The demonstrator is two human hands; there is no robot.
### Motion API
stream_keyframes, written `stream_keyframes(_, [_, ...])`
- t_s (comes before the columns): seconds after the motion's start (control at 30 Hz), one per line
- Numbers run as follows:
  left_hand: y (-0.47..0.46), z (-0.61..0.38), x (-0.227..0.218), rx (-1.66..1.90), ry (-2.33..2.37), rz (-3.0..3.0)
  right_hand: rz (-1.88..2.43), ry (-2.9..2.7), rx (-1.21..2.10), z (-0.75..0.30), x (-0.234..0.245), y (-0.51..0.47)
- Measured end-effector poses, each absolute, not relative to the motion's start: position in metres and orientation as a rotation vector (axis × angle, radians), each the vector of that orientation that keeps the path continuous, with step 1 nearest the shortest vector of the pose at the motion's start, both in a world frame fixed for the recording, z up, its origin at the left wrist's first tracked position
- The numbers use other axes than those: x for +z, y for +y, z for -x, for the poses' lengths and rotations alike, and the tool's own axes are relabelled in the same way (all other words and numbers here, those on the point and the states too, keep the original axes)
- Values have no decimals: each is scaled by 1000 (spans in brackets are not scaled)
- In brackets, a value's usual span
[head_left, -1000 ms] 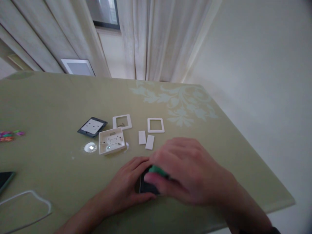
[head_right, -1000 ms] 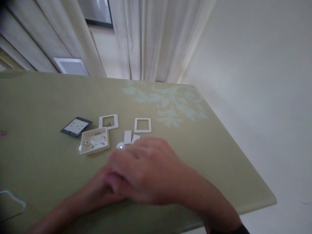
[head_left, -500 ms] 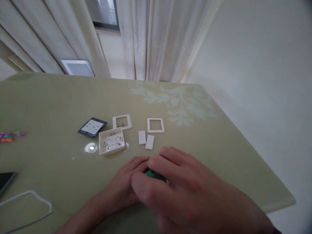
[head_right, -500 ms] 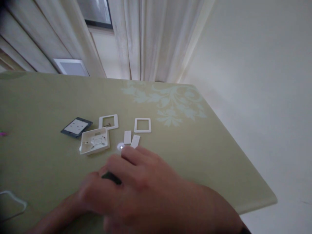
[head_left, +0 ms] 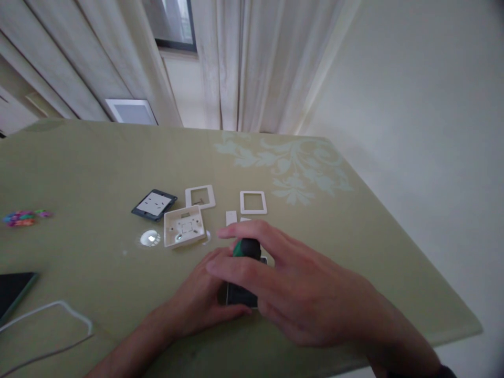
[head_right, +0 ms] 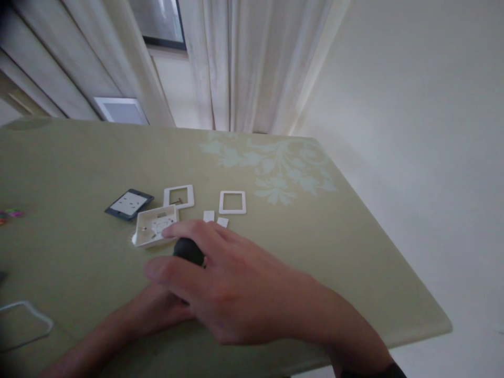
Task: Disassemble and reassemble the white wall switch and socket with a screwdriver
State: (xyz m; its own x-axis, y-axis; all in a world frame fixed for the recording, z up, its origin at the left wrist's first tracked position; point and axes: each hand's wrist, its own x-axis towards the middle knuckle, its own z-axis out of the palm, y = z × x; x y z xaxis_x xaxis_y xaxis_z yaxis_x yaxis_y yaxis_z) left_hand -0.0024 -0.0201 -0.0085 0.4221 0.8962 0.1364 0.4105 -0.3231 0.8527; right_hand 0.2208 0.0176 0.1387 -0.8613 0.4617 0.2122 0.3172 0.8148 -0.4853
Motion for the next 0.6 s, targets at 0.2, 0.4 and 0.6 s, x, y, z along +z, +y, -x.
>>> stream_keyframes(0.2, [-21,9,-4,964,1052,-1832,513,-2634,590,-218,133,22])
stream_keyframes(0.4, [-15,4,-7,1001,1160,-1746,512,-2529,506,-214,127,23])
stream_keyframes(0.6, [-11,15,-14,991,1043,-1844,514,-2497,541,-211,126,27])
